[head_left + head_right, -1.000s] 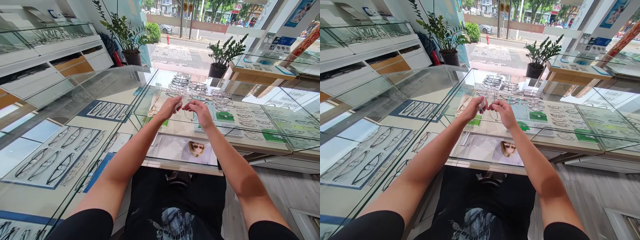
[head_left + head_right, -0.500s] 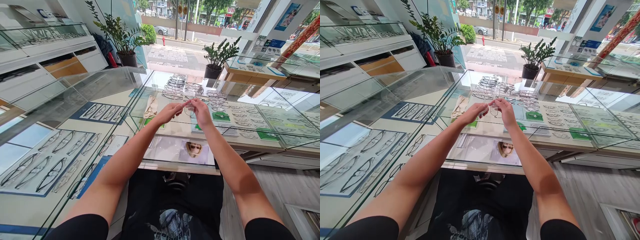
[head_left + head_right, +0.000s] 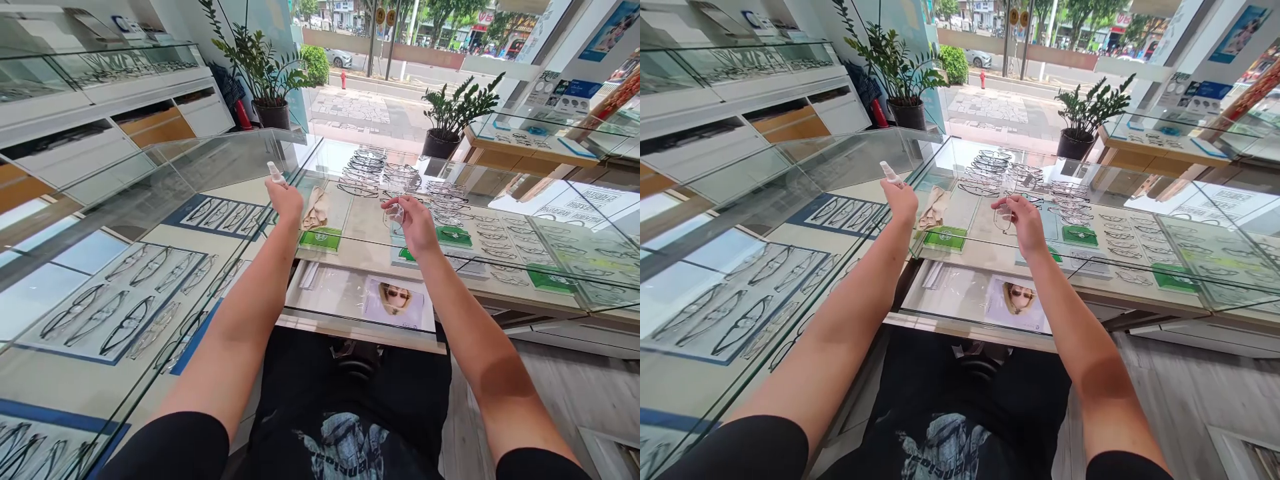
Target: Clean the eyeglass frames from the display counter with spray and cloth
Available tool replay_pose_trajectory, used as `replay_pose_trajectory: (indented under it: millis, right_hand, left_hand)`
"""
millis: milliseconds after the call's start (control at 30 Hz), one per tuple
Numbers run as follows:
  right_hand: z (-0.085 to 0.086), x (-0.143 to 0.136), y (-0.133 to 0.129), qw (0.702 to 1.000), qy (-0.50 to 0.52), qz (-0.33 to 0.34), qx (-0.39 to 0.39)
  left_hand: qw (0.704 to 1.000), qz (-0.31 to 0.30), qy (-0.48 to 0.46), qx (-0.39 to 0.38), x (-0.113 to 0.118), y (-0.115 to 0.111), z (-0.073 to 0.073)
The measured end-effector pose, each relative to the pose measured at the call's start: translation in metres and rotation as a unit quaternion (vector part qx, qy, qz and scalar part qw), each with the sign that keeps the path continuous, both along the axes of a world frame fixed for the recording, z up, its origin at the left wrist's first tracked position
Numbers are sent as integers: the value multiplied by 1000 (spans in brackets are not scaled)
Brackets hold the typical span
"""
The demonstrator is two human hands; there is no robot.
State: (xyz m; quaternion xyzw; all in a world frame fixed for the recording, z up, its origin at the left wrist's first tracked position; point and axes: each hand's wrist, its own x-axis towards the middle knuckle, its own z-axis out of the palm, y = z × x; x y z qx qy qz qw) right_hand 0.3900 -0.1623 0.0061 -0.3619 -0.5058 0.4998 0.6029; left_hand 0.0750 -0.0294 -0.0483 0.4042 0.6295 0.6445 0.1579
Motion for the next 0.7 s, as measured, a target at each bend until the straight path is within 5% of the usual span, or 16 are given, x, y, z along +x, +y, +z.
replay_pose_trajectory:
  millis: [333, 500, 600, 700]
  right_hand:
    - [1, 0, -1, 1000, -9, -3, -4]
    - [1, 0, -1, 1000, -10, -5, 3]
    - [3, 0, -3, 1000, -10, -5, 3]
    - [5, -1, -5, 1000, -6, -4, -1]
  left_hand:
    - [997, 29, 52, -41, 9, -15, 2]
    - [978, 119, 165, 55, 24, -35, 20]
    - [970, 16, 218, 106, 33, -41, 27]
    - [961, -107, 247, 67, 41, -41, 24]
